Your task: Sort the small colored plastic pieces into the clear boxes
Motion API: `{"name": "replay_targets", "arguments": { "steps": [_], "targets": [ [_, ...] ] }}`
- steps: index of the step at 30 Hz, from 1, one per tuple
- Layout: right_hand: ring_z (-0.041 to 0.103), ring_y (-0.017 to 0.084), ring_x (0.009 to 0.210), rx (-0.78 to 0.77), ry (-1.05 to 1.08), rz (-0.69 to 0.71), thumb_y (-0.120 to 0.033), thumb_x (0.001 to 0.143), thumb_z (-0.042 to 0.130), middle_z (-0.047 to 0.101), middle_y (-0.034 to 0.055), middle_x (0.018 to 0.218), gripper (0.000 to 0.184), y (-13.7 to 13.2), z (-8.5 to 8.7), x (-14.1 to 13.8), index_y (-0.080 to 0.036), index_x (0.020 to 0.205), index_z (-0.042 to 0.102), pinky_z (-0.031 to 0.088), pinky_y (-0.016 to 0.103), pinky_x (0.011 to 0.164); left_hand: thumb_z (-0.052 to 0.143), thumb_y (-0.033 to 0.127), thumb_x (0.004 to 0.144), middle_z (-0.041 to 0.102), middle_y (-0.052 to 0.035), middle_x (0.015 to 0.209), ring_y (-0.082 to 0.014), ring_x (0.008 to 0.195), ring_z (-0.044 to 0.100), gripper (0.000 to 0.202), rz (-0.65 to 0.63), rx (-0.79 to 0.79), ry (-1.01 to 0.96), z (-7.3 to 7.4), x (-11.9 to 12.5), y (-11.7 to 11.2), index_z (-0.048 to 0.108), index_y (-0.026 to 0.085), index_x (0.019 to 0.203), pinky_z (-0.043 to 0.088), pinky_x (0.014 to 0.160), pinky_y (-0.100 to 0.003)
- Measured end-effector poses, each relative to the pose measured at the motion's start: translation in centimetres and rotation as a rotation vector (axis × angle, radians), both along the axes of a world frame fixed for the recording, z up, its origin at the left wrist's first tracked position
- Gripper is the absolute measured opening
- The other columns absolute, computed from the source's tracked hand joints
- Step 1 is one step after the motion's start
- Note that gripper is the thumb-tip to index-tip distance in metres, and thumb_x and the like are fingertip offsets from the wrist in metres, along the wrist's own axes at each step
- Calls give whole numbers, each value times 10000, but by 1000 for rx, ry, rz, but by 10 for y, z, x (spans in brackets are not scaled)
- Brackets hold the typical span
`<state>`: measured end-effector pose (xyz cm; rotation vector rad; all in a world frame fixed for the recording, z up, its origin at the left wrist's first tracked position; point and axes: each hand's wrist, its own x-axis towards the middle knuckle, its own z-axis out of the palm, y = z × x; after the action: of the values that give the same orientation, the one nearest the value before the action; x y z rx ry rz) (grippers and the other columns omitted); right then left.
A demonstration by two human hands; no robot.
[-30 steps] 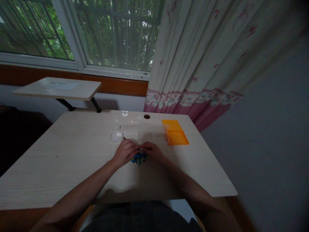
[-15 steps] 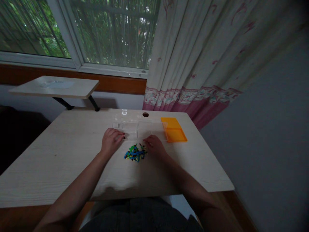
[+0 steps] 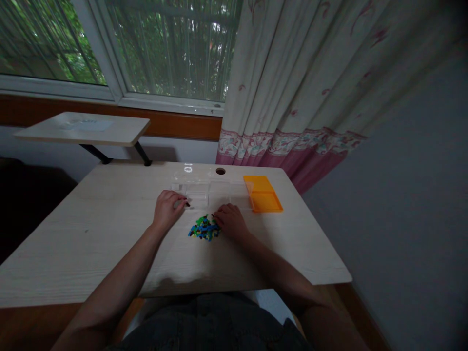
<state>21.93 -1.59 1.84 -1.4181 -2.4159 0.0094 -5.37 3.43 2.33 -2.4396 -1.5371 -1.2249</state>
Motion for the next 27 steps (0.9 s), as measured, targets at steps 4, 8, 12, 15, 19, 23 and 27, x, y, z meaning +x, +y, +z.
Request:
{"name": "replay_targets", "arguments": {
  "steps": [4,8,12,15,19,23,27],
  "targets": [
    [520,228,982,7,-18,-20,-317,953,559,666,70,1019,196,-2,0,-3,-240,1005,731,361,369,832,605,363,893,704,-70,893,-243,925,579,210,7,1,11,-2,0,0,733,196,899,453,875,-384],
    [517,234,991,13,-32,-22,-273,934,588,670,79,1005,162,-2,0,-6,-239,984,738,358,371,843,606,342,887,707,-71,915,-239,929,584,198,-22,-29,11,-2,2,-1,738,201,933,454,881,-392],
    [525,230,990,11,-9,-8,-280,942,577,675,78,990,175,-3,1,-7,-239,970,745,360,370,848,599,336,887,701,-79,911,-240,928,582,200,-30,-46,7,-4,3,-1,741,204,936,455,885,-402],
    [540,221,975,-4,60,-8,-304,935,594,683,68,983,171,-1,-1,-6,-249,958,754,369,359,843,603,332,883,699,-77,922,-244,944,581,189,-30,-58,13,-6,3,-1,736,208,934,450,899,-406],
    [566,203,954,-20,166,-8,-324,916,627,691,54,963,160,4,-4,-2,-244,937,764,382,339,841,627,328,867,699,-71,923,-247,951,578,165,-34,-63,15,-7,4,-1,726,204,911,446,897,-401],
    [578,190,921,-34,205,-10,-321,915,630,692,51,943,164,8,-5,2,-233,929,767,392,328,827,641,329,860,693,-67,908,-247,937,574,156,-33,-68,17,-8,6,-2,721,201,898,446,879,-396],
    [580,187,904,-33,214,-3,-324,918,624,693,49,937,172,8,-4,4,-230,913,768,392,326,817,640,352,865,685,-70,904,-247,930,568,172,-11,-83,26,-9,8,-2,722,203,894,443,872,-398]
  ]
}}
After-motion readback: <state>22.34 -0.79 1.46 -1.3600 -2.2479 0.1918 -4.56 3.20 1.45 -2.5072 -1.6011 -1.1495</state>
